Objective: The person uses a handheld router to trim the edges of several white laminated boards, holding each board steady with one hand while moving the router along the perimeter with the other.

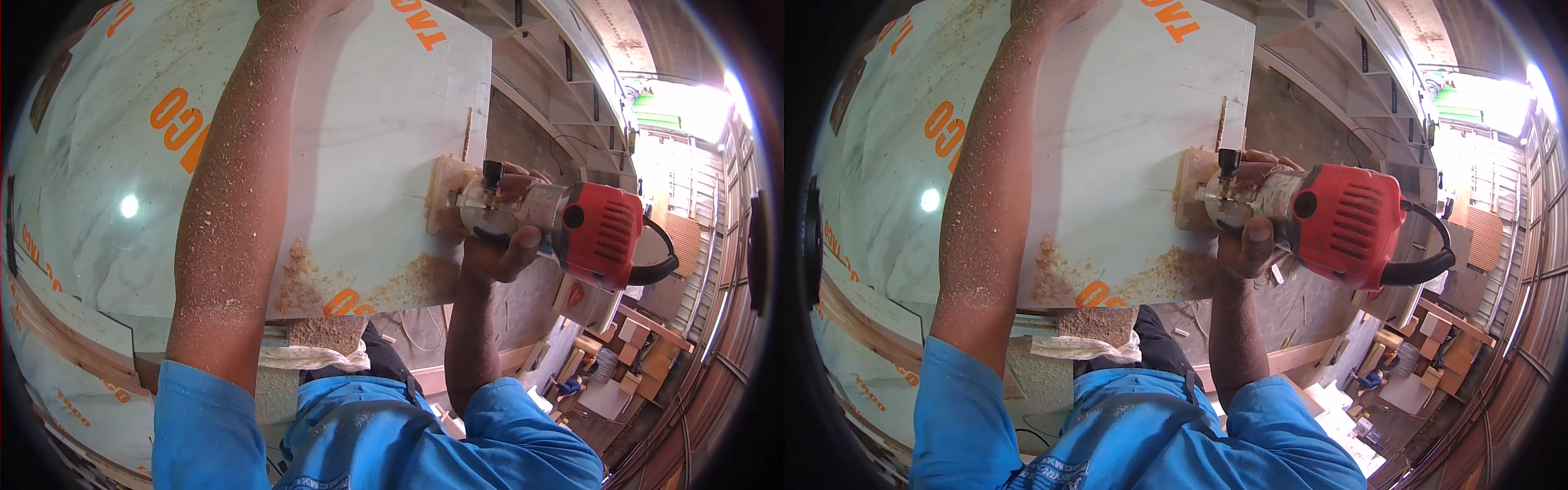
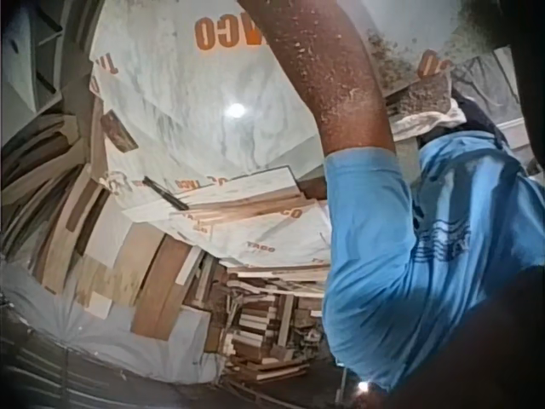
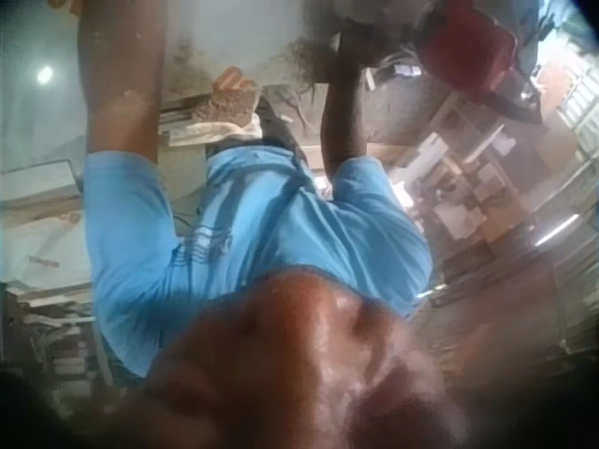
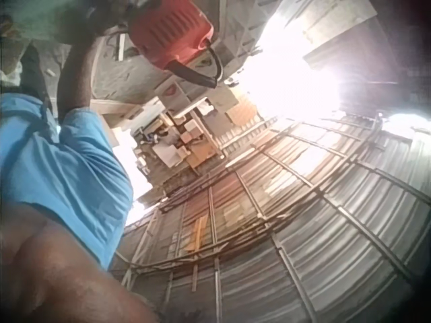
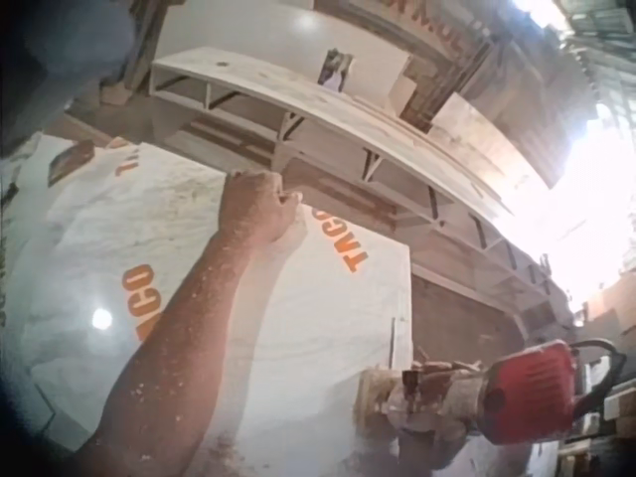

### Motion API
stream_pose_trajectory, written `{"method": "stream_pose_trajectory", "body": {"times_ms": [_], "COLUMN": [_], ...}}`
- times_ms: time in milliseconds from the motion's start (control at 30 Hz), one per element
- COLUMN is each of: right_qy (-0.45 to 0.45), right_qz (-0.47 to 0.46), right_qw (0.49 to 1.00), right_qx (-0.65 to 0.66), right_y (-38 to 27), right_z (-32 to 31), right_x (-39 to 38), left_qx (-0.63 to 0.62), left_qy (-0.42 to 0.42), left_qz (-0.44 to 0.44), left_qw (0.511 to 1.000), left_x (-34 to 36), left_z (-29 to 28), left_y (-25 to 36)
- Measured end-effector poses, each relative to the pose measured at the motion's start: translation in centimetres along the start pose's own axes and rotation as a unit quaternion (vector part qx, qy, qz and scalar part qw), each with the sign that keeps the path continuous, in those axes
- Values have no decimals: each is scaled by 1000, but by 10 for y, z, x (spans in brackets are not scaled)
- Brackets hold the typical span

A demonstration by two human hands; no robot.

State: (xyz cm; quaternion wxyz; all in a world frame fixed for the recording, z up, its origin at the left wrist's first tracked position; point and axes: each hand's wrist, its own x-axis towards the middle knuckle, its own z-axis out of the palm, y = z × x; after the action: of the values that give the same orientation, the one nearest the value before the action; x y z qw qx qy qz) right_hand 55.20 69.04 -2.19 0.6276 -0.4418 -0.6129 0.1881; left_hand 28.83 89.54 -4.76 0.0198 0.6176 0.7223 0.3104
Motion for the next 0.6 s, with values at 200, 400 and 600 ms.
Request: {"method": "stream_pose_trajectory", "body": {"times_ms": [200, 400, 600], "right_qy": [27, 26, -5], "right_qz": [28, 47, 29], "right_qw": [999, 995, 997], "right_qx": [30, 78, 65], "right_y": [1, 8, 16], "right_z": [10, 7, 12], "right_x": [3, 8, 23], "left_qx": [10, 3, 5], "left_qy": [8, -34, -51], "left_qz": [1, -15, -25], "left_qw": [1000, 999, 998], "left_x": [-2, 0, 2], "left_z": [-5, -14, -15], "left_y": [2, 6, 8]}}
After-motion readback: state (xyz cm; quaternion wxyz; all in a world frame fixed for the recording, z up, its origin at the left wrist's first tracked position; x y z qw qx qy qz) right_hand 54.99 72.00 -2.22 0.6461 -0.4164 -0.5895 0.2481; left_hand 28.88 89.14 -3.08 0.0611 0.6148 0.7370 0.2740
